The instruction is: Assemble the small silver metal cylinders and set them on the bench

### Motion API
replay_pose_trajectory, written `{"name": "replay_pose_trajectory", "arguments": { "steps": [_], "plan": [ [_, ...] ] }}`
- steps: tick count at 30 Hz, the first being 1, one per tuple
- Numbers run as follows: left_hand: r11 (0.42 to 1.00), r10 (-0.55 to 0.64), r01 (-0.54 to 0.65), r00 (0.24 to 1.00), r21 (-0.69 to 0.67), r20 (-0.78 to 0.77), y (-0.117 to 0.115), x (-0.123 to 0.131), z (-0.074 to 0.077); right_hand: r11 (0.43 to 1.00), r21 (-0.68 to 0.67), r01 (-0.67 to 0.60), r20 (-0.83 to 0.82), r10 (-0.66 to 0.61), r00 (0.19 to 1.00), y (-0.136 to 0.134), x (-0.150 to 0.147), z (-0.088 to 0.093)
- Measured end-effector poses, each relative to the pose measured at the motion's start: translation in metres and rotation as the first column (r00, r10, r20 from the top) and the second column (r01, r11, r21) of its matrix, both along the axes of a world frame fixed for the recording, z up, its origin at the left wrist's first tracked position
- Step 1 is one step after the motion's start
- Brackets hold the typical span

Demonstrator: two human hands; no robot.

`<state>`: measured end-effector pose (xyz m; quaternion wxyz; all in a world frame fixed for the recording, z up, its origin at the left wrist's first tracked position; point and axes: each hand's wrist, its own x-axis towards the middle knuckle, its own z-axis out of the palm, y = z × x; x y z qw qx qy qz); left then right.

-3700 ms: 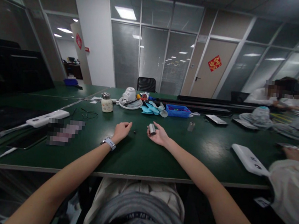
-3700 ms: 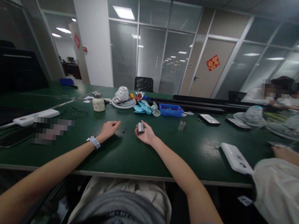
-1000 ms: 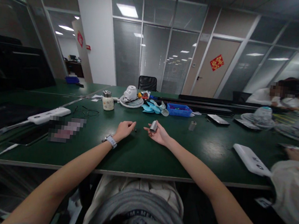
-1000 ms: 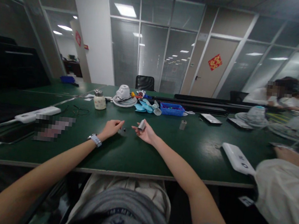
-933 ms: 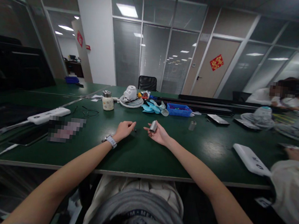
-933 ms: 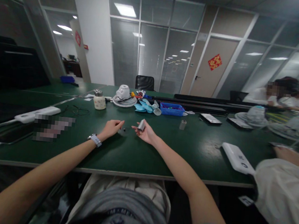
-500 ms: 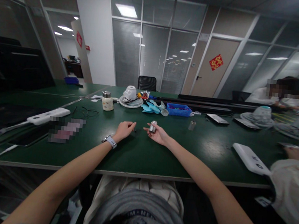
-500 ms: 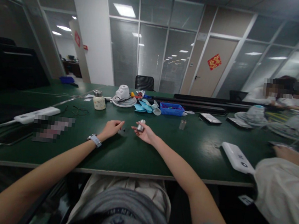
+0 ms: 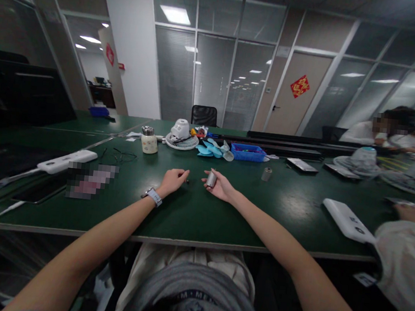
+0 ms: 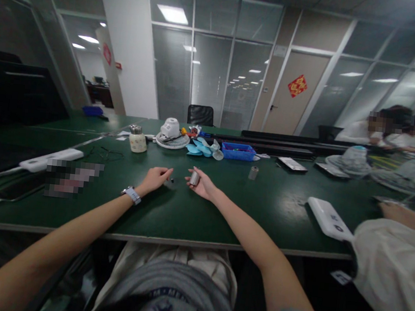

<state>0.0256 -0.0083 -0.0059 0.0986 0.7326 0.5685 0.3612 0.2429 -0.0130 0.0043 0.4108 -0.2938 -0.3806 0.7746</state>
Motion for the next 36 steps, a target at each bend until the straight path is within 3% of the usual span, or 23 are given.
{"name": "replay_pose_trajectory", "arguments": {
  "steps": [36],
  "plan": [
    [1.0, -0.014, 0.014, 1.0, 0.017, -0.003, -0.0005, -0.0002, 0.0, 1.0, -0.014, 0.004, 0.005, -0.004, 1.0, -0.0023, -0.0007, 0.0039]
  ]
}}
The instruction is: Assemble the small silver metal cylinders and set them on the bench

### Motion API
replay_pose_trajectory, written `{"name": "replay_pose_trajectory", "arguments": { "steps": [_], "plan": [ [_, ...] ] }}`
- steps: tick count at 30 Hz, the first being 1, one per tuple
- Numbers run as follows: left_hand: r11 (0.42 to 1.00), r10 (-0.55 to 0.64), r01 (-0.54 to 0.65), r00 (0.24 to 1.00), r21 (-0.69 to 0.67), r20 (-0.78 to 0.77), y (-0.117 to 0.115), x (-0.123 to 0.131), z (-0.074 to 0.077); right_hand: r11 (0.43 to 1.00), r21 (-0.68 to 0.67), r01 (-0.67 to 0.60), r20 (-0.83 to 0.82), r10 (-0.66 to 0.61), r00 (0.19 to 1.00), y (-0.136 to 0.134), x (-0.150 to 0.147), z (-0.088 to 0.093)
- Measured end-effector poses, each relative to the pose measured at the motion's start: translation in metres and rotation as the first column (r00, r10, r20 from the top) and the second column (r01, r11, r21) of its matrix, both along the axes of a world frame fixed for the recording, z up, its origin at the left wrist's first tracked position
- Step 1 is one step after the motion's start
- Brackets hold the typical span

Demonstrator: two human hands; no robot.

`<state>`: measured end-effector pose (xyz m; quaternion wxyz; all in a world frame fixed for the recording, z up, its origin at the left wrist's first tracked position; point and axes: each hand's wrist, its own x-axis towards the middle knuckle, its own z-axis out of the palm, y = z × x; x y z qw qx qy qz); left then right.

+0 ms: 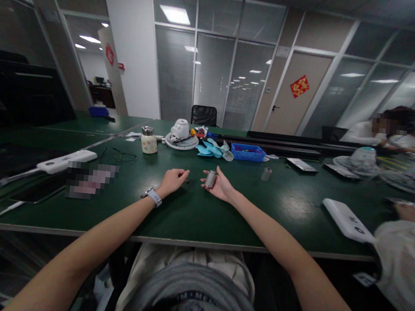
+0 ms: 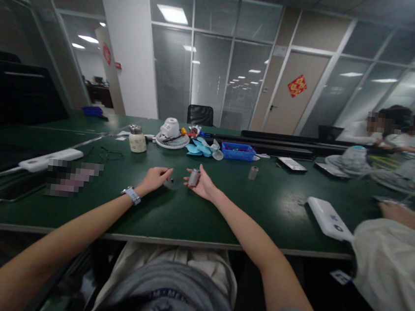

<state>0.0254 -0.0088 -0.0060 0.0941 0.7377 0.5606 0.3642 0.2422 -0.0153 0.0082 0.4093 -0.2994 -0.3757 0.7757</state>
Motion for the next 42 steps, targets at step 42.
{"name": "replay_pose_trajectory", "arguments": {
  "steps": [42],
  "plan": [
    [1.0, -0.021, 0.021, 1.0, -0.004, 0.004, -0.0025, 0.001, 0.0016, 1.0, -0.007, 0.014, -0.035, -0.014, 0.999, 0.0027, 0.0019, -0.0036]
  ]
}}
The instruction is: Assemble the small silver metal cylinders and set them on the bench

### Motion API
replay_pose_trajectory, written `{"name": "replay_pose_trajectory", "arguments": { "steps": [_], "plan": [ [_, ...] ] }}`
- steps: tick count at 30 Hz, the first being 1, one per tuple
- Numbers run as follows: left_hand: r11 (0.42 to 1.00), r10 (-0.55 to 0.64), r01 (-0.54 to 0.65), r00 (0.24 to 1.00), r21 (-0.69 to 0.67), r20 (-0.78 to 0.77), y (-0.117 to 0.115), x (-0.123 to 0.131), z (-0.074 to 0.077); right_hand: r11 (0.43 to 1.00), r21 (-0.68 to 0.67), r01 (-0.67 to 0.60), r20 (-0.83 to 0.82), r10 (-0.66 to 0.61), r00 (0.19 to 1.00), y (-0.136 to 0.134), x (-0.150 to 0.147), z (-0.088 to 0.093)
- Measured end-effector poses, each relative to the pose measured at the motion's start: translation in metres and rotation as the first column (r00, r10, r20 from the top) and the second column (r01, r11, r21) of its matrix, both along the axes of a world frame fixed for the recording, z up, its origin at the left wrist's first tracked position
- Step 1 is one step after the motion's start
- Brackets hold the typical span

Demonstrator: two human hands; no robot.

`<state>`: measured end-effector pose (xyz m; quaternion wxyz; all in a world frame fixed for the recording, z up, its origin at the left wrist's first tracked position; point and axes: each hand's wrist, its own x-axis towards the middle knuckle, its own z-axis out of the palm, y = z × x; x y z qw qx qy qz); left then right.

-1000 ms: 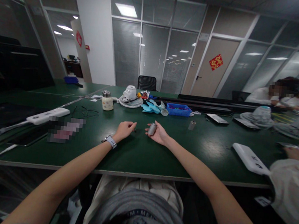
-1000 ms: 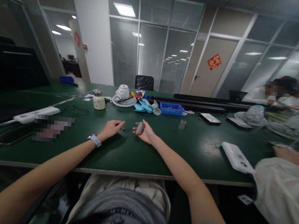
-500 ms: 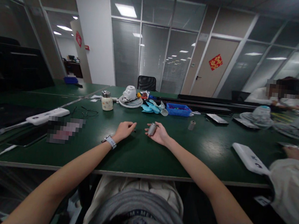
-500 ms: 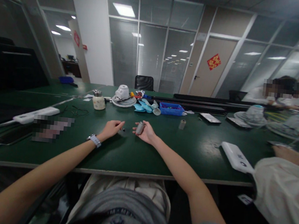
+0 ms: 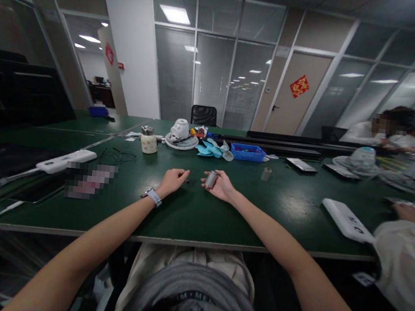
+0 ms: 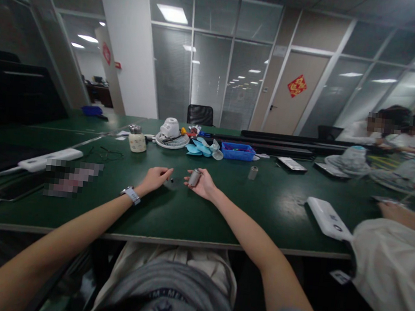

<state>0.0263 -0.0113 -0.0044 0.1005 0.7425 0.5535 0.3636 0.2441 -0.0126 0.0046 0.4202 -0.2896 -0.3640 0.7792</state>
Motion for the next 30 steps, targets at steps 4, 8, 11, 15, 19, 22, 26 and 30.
{"name": "replay_pose_trajectory", "arguments": {
  "steps": [4, 8, 11, 15, 19, 22, 26, 30],
  "plan": [
    [1.0, 0.006, -0.006, 1.0, -0.003, 0.001, -0.0009, 0.0007, 0.0011, 1.0, -0.001, -0.004, -0.004, 0.004, 1.0, 0.001, -0.0007, -0.0006],
    [1.0, 0.016, -0.016, 1.0, 0.0, -0.017, -0.0015, 0.0015, 0.0025, 1.0, -0.004, 0.008, 0.008, -0.008, 1.0, 0.0017, -0.0011, -0.0012],
    [1.0, 0.013, -0.013, 1.0, 0.005, -0.017, -0.0013, 0.0014, 0.0022, 1.0, -0.002, 0.009, 0.012, -0.009, 1.0, 0.001, -0.0014, -0.0004],
    [1.0, 0.005, -0.005, 1.0, 0.006, -0.008, -0.001, 0.0009, 0.0011, 1.0, -0.003, 0.013, 0.027, -0.013, 1.0, -0.0006, -0.0016, 0.0013],
    [1.0, 0.002, -0.002, 1.0, 0.008, -0.005, -0.0005, 0.0007, 0.0003, 1.0, -0.003, 0.015, 0.029, -0.015, 0.999, -0.001, -0.0014, 0.0014],
    [1.0, 0.002, -0.002, 1.0, 0.006, -0.005, 0.0003, 0.0006, -0.0003, 1.0, 0.001, 0.007, 0.026, -0.008, 1.0, -0.001, -0.0011, 0.0009],
    [1.0, 0.0, 0.0, 1.0, 0.003, 0.001, 0.0008, 0.0003, -0.0005, 1.0, 0.003, 0.011, 0.03, -0.011, 0.999, -0.0013, -0.0016, 0.0013],
    [1.0, -0.006, 0.006, 1.0, -0.002, 0.007, -0.0004, 0.0006, 0.0004, 1.0, 0.005, 0.009, 0.032, -0.009, 0.999, -0.0008, -0.0022, 0.0017]
  ]
}}
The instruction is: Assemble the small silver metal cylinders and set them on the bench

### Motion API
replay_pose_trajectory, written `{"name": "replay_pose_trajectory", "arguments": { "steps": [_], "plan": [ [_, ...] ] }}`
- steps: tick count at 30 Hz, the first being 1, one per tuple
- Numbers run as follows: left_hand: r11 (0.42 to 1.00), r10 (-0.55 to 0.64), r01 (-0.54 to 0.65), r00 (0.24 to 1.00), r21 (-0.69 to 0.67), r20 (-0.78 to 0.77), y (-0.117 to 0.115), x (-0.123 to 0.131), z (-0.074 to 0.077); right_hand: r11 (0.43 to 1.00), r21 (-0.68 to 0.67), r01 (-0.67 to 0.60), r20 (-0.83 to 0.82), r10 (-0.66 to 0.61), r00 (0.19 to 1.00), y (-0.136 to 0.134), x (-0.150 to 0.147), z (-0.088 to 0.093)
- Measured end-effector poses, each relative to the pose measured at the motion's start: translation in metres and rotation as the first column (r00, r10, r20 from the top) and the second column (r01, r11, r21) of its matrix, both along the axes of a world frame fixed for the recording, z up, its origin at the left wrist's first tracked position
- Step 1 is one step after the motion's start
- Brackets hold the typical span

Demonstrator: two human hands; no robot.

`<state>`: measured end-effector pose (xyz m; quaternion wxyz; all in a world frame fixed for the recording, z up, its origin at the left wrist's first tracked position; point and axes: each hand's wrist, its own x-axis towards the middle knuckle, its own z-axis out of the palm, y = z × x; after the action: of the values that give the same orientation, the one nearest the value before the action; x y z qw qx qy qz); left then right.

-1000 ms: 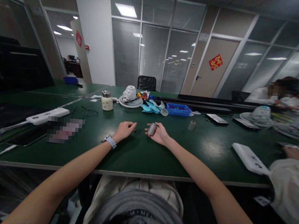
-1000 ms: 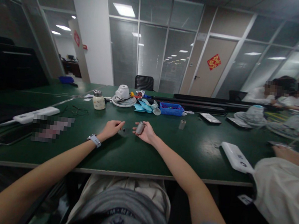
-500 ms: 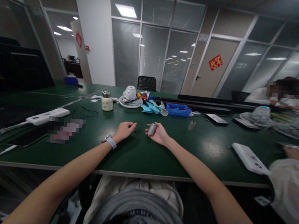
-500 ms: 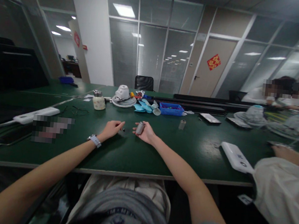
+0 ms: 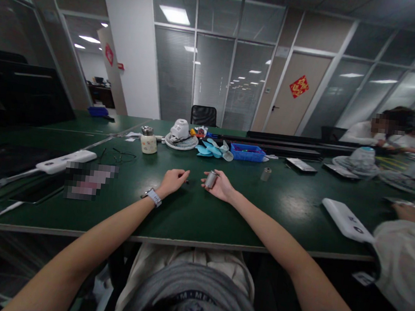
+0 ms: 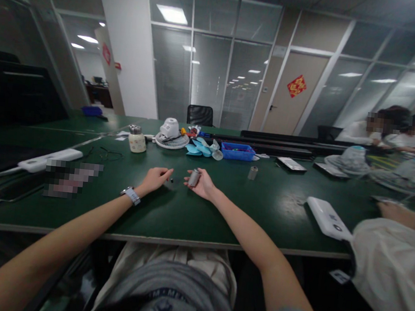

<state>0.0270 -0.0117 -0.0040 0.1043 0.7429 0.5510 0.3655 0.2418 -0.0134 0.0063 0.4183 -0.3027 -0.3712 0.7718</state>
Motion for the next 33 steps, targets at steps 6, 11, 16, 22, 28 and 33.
{"name": "replay_pose_trajectory", "arguments": {
  "steps": [6, 11, 16, 22, 28, 33],
  "plan": [
    [1.0, 0.009, -0.009, 1.0, -0.006, -0.013, 0.0003, 0.0008, -0.0001, 1.0, 0.003, -0.007, -0.003, 0.007, 1.0, 0.0017, 0.0002, -0.0013],
    [1.0, 0.016, -0.016, 1.0, 0.001, -0.016, 0.001, 0.0012, -0.0006, 1.0, 0.004, -0.015, -0.015, 0.015, 1.0, 0.0022, 0.001, -0.0023],
    [1.0, 0.017, -0.017, 1.0, 0.002, -0.01, -0.002, 0.0022, 0.002, 1.0, -0.003, -0.003, -0.024, 0.003, 1.0, 0.0027, 0.0017, -0.0033],
    [1.0, 0.006, -0.006, 1.0, 0.001, -0.005, -0.0013, 0.001, 0.0013, 1.0, 0.006, -0.012, -0.025, 0.012, 1.0, 0.0025, 0.0019, -0.0032],
    [1.0, 0.002, -0.002, 1.0, 0.008, -0.01, -0.0016, 0.0011, 0.0016, 1.0, 0.003, -0.017, -0.024, 0.017, 1.0, 0.0007, 0.0014, -0.0015],
    [1.0, 0.005, -0.006, 1.0, -0.009, -0.009, -0.0027, 0.0012, 0.0029, 1.0, 0.0, -0.015, -0.019, 0.015, 1.0, -0.0003, 0.0012, -0.0005]
  ]
}}
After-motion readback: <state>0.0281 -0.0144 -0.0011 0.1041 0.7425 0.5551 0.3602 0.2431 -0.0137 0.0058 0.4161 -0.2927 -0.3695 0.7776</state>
